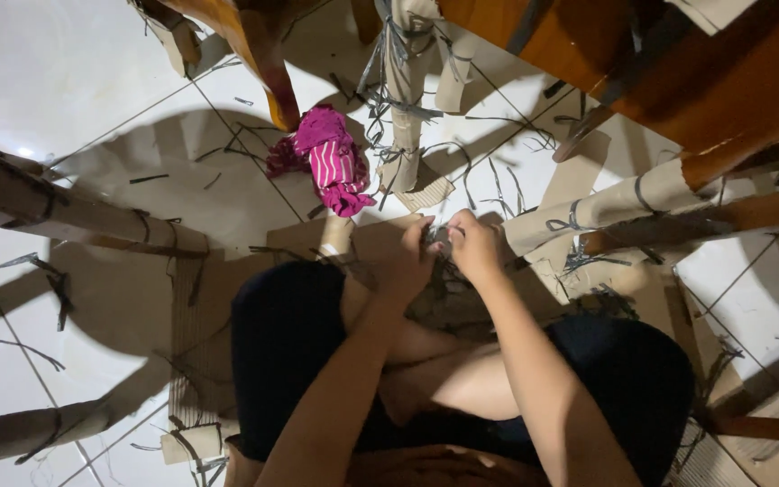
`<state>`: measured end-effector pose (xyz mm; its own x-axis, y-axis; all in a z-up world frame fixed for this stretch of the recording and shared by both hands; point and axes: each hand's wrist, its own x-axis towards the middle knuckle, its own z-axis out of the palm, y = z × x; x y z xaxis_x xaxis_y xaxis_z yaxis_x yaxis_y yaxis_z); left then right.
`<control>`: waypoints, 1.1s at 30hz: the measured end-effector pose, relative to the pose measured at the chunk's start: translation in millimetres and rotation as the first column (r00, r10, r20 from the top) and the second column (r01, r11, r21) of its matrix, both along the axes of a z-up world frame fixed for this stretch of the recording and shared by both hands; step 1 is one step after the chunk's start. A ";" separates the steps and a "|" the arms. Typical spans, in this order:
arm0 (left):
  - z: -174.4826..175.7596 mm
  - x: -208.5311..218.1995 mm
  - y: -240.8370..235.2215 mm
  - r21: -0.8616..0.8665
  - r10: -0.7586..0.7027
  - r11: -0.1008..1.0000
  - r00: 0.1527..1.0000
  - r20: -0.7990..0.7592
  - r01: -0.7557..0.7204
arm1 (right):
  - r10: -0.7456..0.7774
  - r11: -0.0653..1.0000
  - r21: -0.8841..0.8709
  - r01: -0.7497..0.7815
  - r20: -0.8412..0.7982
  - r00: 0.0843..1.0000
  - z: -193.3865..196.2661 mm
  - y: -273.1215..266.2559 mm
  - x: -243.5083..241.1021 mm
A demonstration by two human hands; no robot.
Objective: Wrapping the back and legs of a wooden chair with cardboard and securing it with wire.
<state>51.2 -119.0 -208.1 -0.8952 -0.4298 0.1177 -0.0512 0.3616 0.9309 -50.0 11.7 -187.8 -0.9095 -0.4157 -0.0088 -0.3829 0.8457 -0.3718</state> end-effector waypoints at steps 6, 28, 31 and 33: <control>18.6 1.7 -6.1 0.056 0.008 0.998 1.000 -0.010 -0.007 | 0.048 0.889 -0.453 0.070 0.245 0.968 24.3 15.5 3.5; 21.7 9.5 -9.8 -0.492 0.193 0.855 0.981 0.006 -0.165 | -0.482 0.873 0.103 0.477 0.342 0.807 185.2 229.0 23.3; 18.5 3.4 2.1 -0.494 0.167 0.854 0.985 -0.042 -0.166 | -0.537 0.801 -0.120 0.586 0.286 0.793 169.8 245.2 17.1; 16.2 0.8 11.5 -0.206 -0.089 0.977 0.974 -0.206 0.046 | -0.621 0.722 -0.133 0.679 0.310 0.720 186.6 232.3 18.5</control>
